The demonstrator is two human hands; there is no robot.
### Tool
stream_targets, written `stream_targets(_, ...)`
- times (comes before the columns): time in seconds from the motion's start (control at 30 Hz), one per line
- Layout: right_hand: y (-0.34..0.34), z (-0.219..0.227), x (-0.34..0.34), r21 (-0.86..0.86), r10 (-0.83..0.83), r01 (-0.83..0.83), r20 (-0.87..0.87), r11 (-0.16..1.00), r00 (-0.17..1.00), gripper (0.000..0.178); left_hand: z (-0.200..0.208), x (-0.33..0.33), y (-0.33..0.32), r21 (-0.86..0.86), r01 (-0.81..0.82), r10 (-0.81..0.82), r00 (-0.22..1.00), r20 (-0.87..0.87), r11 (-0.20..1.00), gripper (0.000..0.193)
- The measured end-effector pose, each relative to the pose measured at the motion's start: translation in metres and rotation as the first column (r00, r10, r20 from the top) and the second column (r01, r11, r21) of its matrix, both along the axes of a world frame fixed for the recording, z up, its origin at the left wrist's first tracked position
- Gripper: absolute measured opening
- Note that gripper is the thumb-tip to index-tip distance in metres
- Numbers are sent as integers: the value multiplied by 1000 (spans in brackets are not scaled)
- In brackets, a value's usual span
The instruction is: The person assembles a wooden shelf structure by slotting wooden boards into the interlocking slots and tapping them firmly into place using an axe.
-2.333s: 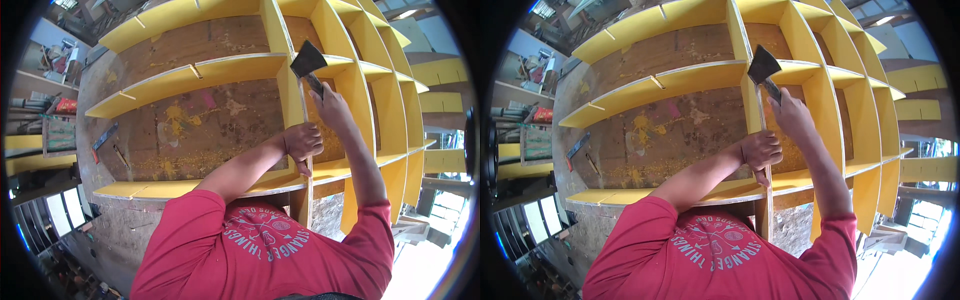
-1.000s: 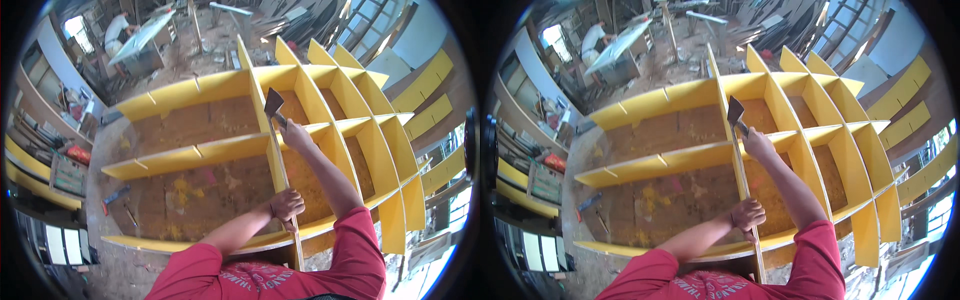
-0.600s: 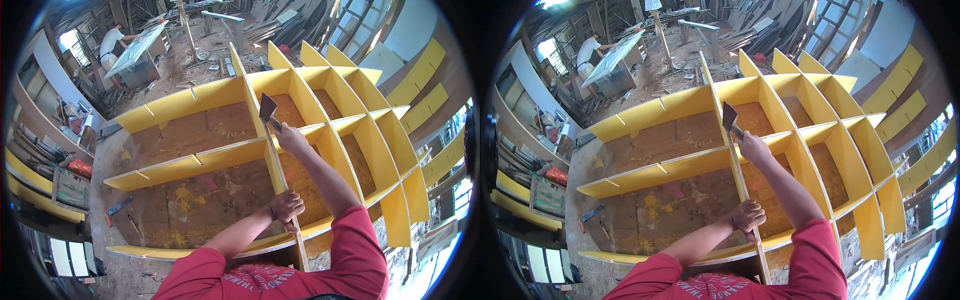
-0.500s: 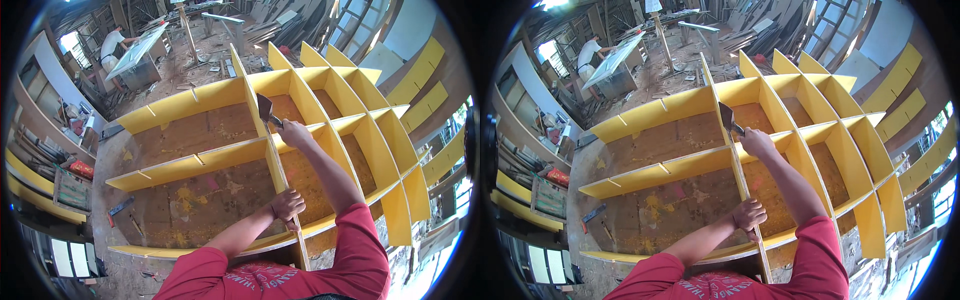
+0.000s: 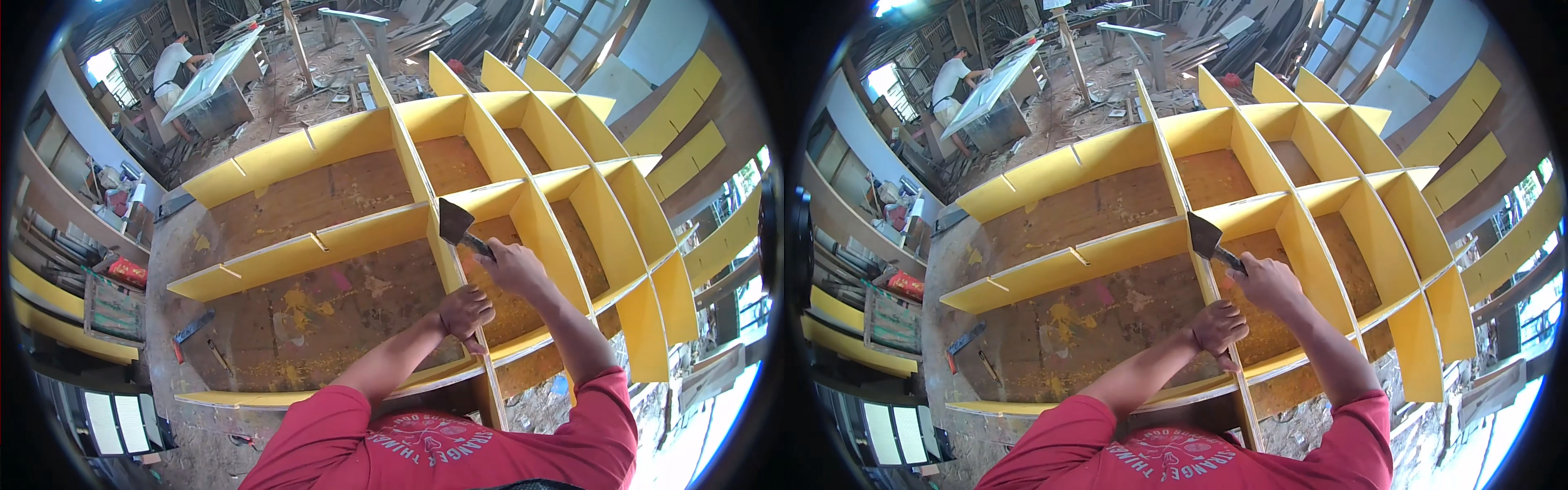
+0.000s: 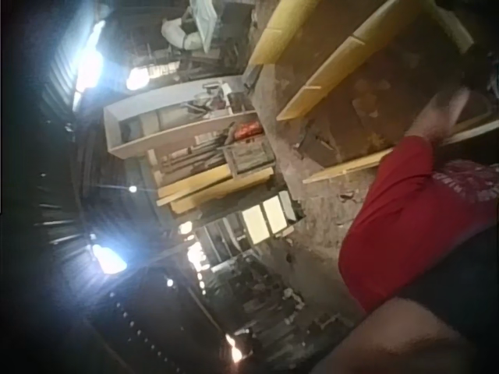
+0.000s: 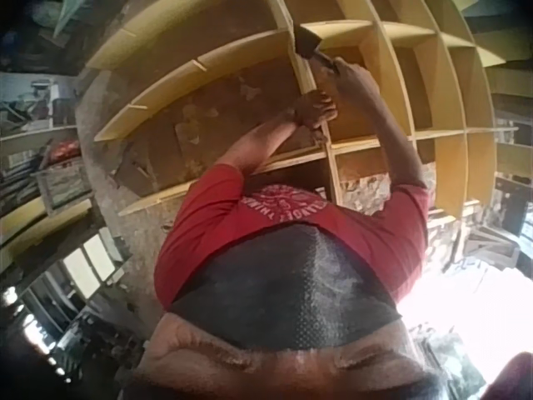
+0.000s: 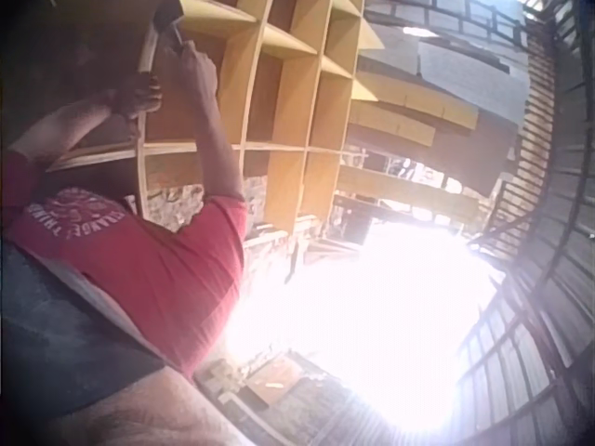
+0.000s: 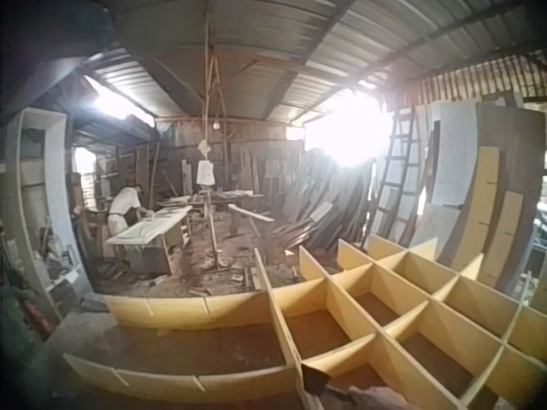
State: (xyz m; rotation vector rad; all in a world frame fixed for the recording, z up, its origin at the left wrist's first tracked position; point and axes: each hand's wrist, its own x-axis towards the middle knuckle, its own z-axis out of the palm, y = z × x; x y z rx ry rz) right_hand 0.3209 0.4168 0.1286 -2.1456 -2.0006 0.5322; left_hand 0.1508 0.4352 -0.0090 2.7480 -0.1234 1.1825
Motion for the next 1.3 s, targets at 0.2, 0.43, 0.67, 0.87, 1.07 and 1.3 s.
stream_targets(0.2,-15,18,-20,234,-116,204,-345,951,932,40,7,-2,0,-62,-17,12,997,-80,998,82)
stream_targets(0.43,2,6,-15,-96,10,-8,24,995,1000,48,-2,-3,-6,-6,-11,11,1000,-14,1000,81)
stream_targets(0.67,73,52,-36,387,-25,141,-289,911,957,43,6,-5,-4,-44,-25,23,999,-43,999,80)
stream_targets(0.87,166,-23,-26,351,-76,111,-114,930,991,50,4,6,0,-25,24,-23,1000,15,999,82)
stream_targets(1.07,189,10,-36,100,7,-10,30,995,1000,57,-3,-2,3,4,-4,3,1000,29,1000,84)
stream_targets(1.3,232,-19,-28,123,-121,120,-3,985,993,55,8,4,0,-22,10,-11,999,-43,1000,82)
